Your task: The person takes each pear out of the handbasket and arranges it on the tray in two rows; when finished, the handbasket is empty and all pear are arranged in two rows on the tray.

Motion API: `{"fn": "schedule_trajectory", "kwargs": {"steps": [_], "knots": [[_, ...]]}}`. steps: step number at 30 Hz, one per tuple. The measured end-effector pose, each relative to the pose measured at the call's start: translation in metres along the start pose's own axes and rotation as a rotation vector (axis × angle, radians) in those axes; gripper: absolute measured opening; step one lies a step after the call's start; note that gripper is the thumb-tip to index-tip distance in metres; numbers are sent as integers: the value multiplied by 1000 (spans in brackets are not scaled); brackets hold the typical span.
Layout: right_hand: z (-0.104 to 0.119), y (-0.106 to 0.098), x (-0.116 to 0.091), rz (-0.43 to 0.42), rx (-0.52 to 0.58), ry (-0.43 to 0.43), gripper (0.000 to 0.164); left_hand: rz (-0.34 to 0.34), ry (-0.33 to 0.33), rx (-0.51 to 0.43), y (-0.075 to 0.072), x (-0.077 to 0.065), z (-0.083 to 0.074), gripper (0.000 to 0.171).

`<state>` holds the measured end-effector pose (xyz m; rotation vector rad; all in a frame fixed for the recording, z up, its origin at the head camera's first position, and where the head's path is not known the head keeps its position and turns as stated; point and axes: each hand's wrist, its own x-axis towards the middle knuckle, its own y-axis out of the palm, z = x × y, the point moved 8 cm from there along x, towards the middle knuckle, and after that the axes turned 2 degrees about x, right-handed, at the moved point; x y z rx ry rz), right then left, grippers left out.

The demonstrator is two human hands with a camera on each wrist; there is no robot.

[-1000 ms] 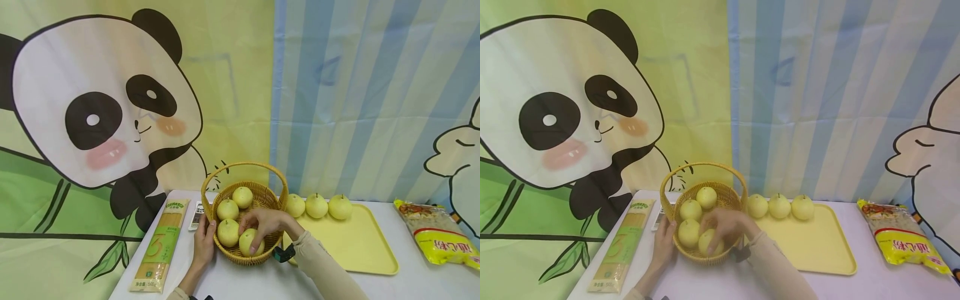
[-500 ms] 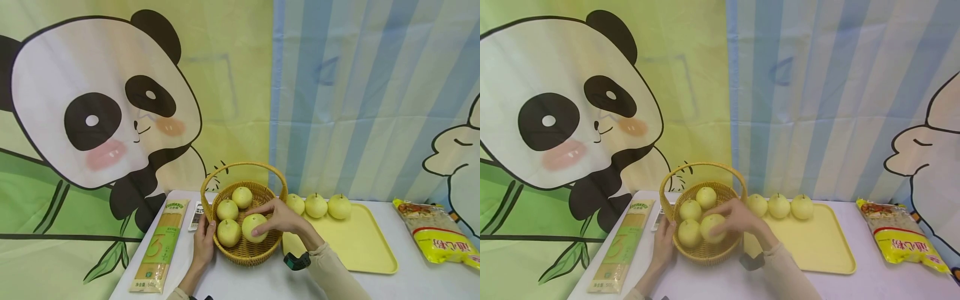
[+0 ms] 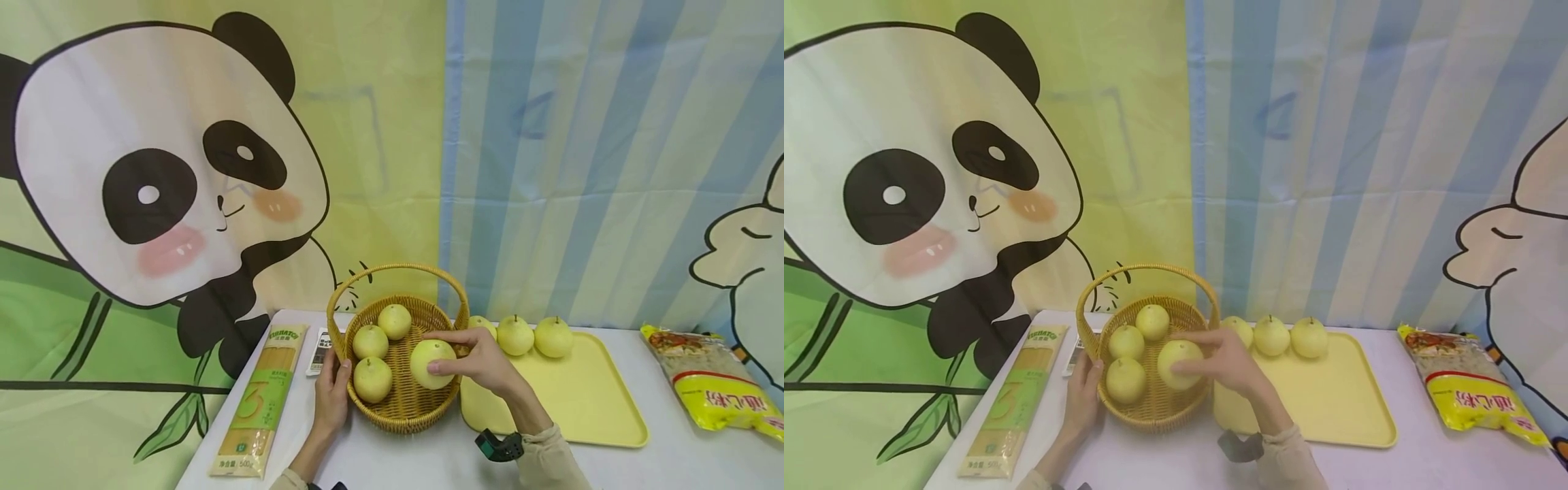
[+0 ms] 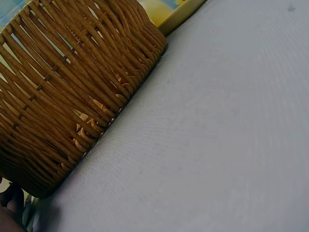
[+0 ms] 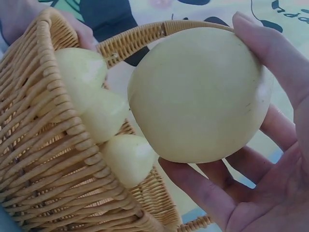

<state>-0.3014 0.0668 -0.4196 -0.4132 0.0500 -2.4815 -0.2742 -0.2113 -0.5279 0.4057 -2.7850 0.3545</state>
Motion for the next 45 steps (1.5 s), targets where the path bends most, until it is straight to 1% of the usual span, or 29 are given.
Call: {"fn": "schedule_trajectory", "kwargs": {"steps": [4,10,16,21,25,29,31,36,39,40,41,42,45], "knots": [[2,-4,-2,-3,-9,-19,51,2,0,-4,1,0,0,55],[14,-11,-6,-47,-56,-50,49,6,-2,-7,0,0,0,54],[30,-21,-16,-59,-10,-69,52,6,-10,-9,0,1,1,55],[40,-42,-26,-78,-14,-105,51,3,-3,15,-2,1,-1,55],[45,-68,-40,-149,-36,-95,51,-1,-8,13,-2,0,-3,55],[47,-101,-56,-252,-96,-57,51,2,-10,-2,-1,-2,-5,55],[45,-120,-65,-317,-148,-36,49,2,-11,-5,0,-3,-5,54],[40,-164,-92,-528,-327,31,46,6,-22,-10,1,-3,-2,55],[36,-188,-107,-647,-404,84,48,11,-25,-12,1,-3,-3,56],[33,-195,-112,-681,-408,98,49,11,-26,-10,1,-2,-3,56],[31,-203,-117,-716,-389,107,50,9,-27,-8,0,-2,-3,56],[28,-210,-122,-753,-357,115,52,8,-29,-8,0,-2,-3,56],[15,-231,-137,-857,-214,128,55,2,-28,-9,0,-1,-2,55]]}}
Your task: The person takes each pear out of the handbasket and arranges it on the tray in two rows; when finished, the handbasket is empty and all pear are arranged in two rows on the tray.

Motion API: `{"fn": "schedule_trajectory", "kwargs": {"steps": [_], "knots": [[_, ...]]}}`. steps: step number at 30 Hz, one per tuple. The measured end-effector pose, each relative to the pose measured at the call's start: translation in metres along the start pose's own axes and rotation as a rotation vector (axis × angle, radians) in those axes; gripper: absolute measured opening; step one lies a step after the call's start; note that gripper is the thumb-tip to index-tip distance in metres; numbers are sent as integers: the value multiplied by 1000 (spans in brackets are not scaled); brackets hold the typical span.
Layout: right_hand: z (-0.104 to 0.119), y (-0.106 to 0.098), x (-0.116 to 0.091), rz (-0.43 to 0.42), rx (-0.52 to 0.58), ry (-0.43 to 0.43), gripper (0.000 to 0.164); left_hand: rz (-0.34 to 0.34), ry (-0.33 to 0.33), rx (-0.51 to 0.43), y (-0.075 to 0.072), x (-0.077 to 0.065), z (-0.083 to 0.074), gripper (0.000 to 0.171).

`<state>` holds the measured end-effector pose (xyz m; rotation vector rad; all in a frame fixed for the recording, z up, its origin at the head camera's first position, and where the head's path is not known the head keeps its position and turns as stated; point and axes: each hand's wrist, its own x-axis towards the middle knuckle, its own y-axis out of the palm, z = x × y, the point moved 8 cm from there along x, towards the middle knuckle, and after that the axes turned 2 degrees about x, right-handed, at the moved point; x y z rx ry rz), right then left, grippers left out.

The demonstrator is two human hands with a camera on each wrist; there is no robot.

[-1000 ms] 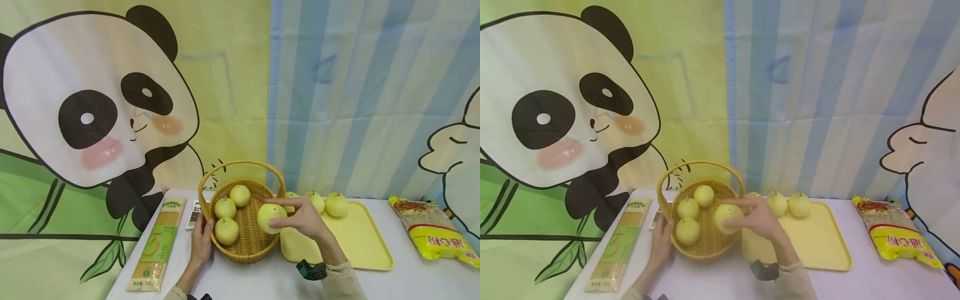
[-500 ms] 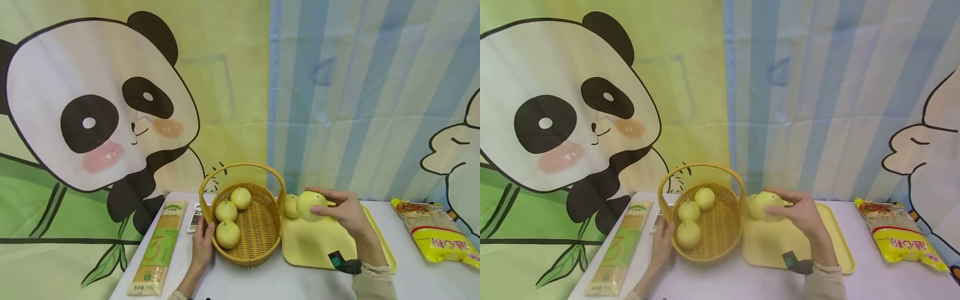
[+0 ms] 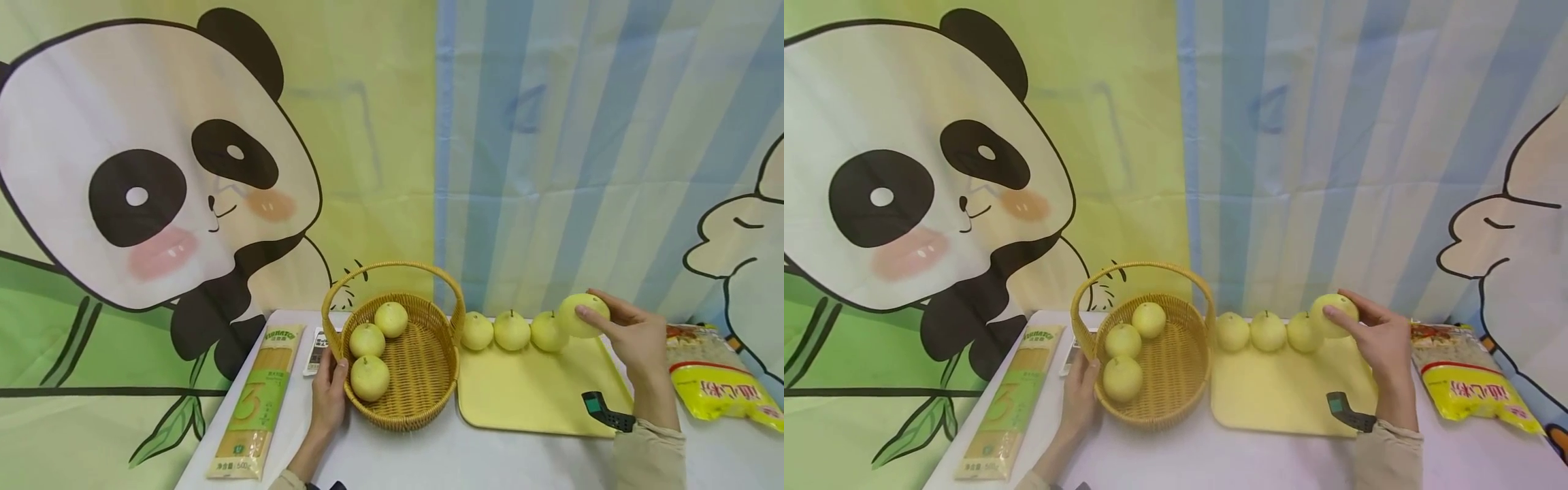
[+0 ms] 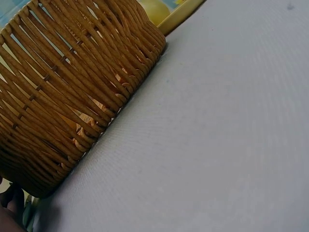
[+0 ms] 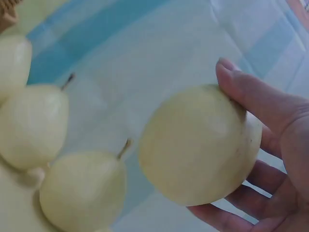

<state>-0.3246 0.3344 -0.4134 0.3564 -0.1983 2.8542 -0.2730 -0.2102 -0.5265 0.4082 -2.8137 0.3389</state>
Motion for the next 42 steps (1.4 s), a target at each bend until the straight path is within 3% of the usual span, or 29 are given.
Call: {"fn": "schedule_trajectory", "kwargs": {"steps": [2,6,10,17,23,27,37,42], "knots": [[-13,-12,4,-56,40,52,58,2,10,-3,1,1,-1,56],[-37,-29,8,-116,-53,148,63,6,15,3,2,2,1,55],[-59,-33,9,-119,-145,198,66,-3,10,7,1,3,5,53],[-77,-30,11,-105,-227,181,68,6,19,9,0,3,5,53],[-93,-27,15,-98,-300,232,73,-3,15,8,0,3,1,53],[-102,-26,15,-86,-288,238,73,-7,15,16,-1,2,0,53],[-104,-21,16,-66,-304,176,71,0,7,0,-1,2,1,54],[-105,-16,17,8,-305,169,73,2,11,-7,-1,2,1,52]]}}
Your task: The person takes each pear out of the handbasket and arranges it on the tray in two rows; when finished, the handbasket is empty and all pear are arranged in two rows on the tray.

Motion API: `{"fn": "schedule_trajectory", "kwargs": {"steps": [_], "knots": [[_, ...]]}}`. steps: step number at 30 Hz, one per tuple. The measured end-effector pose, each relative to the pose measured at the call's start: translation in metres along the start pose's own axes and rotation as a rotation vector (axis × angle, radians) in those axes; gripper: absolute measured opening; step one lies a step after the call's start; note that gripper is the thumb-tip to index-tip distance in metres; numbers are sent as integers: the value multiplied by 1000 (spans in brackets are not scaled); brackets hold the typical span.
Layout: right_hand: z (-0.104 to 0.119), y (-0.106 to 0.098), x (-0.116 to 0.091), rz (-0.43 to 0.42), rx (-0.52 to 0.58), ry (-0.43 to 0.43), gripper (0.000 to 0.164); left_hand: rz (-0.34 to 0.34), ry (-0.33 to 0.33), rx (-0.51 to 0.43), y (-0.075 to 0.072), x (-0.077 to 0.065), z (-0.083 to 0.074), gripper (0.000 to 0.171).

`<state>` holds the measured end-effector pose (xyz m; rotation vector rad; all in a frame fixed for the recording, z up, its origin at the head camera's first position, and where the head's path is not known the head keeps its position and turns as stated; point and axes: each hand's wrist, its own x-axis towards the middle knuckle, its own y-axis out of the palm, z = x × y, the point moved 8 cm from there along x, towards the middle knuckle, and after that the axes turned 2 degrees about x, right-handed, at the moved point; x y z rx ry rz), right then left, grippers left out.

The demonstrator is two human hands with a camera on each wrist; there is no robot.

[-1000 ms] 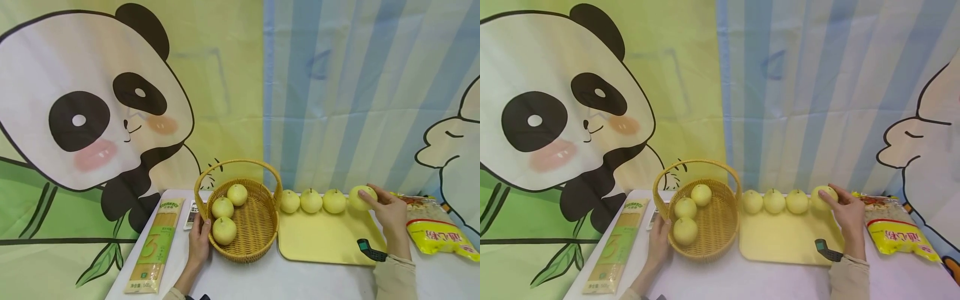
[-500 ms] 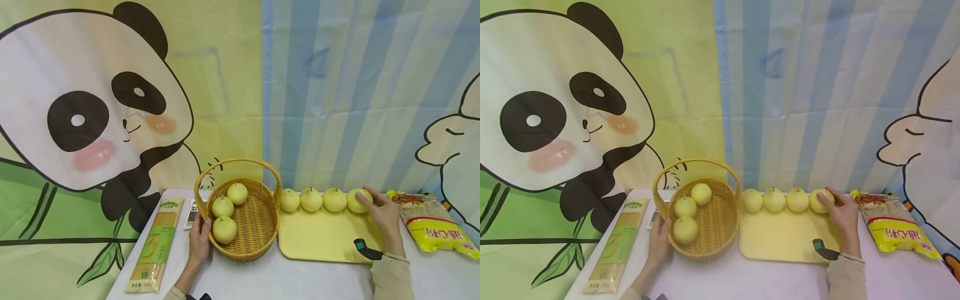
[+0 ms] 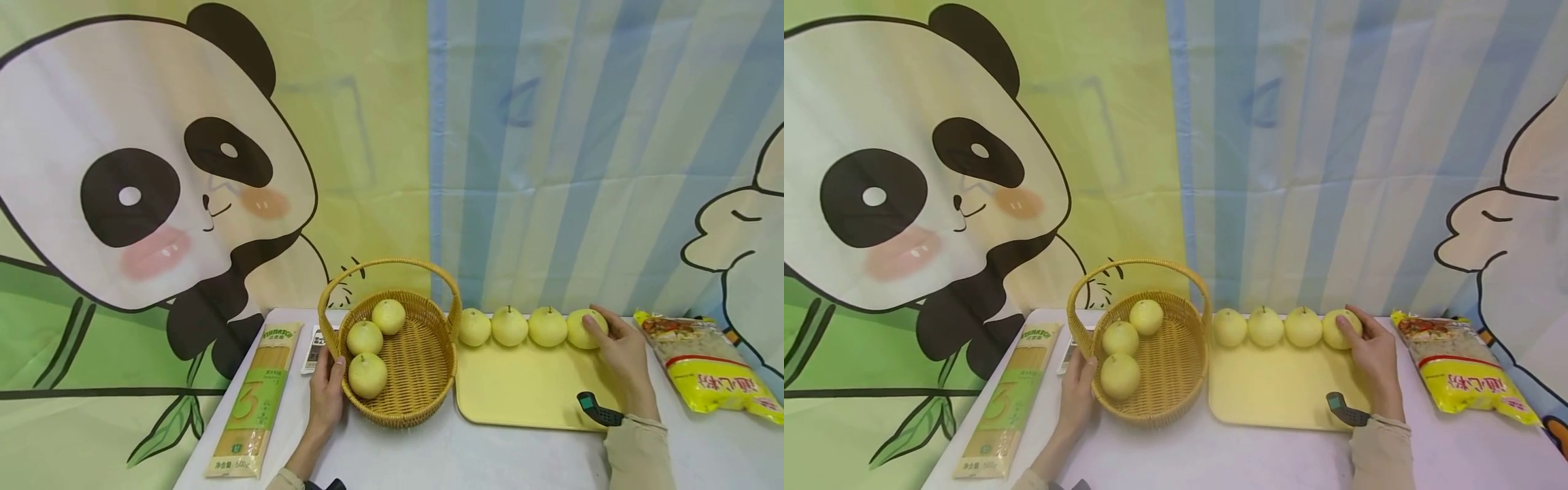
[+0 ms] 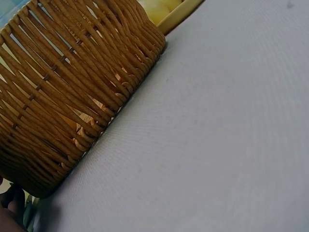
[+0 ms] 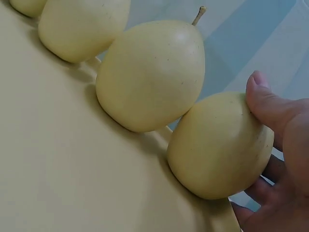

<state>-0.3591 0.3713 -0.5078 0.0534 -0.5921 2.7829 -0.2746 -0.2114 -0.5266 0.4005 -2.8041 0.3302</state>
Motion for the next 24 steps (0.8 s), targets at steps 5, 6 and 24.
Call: {"fn": "schedule_trajectory", "kwargs": {"steps": [5,6,24], "knots": [[-2,-1,0,50,-21,-42,72,2,-4,4,3,1,2,52],[-3,-1,0,53,-24,-46,72,1,-6,4,3,1,2,53],[47,-13,-16,-57,2,-140,67,-4,-1,0,-1,0,2,52]]}}
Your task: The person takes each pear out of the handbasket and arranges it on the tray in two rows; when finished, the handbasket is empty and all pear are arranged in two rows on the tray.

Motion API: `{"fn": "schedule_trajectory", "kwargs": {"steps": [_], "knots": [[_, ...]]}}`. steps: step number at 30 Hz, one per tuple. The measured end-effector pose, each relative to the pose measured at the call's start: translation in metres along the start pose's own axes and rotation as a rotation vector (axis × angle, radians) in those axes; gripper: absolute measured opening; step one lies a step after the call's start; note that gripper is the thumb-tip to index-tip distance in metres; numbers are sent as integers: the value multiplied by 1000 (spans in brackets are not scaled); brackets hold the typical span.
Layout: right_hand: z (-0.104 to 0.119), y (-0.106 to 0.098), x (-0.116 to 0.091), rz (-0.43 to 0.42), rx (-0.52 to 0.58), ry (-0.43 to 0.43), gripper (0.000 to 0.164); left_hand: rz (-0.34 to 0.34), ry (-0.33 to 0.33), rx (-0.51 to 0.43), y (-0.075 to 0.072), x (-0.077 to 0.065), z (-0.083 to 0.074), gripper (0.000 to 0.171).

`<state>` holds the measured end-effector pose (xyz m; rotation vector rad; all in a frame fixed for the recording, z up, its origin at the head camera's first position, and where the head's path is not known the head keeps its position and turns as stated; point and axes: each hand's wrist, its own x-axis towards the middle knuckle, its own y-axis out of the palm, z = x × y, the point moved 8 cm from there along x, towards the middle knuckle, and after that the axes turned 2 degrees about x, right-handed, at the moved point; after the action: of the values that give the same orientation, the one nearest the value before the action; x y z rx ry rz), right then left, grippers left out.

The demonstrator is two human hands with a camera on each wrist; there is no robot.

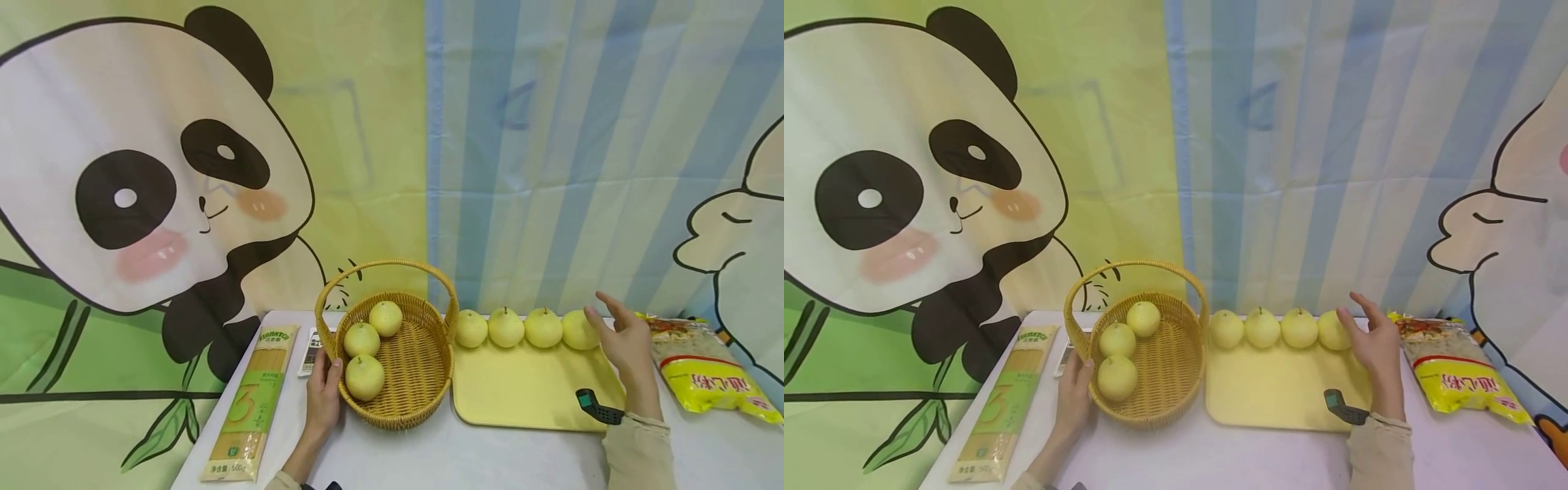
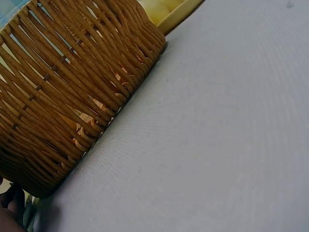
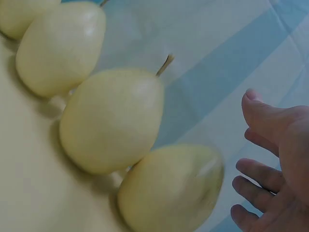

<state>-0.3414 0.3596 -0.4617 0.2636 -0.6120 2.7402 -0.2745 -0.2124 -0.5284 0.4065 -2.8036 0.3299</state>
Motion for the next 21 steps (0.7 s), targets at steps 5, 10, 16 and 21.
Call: {"fn": "schedule_trajectory", "kwargs": {"steps": [5,10,16,21], "knots": [[33,-1,-4,-12,-22,-68,60,-5,0,3,0,0,-1,52],[81,9,-15,13,-10,-192,51,2,6,-13,1,0,-3,52],[145,45,-38,159,36,-381,38,1,10,-12,1,-1,-3,53],[176,97,-62,420,80,-417,34,-5,19,-5,1,-1,-4,54]]}}
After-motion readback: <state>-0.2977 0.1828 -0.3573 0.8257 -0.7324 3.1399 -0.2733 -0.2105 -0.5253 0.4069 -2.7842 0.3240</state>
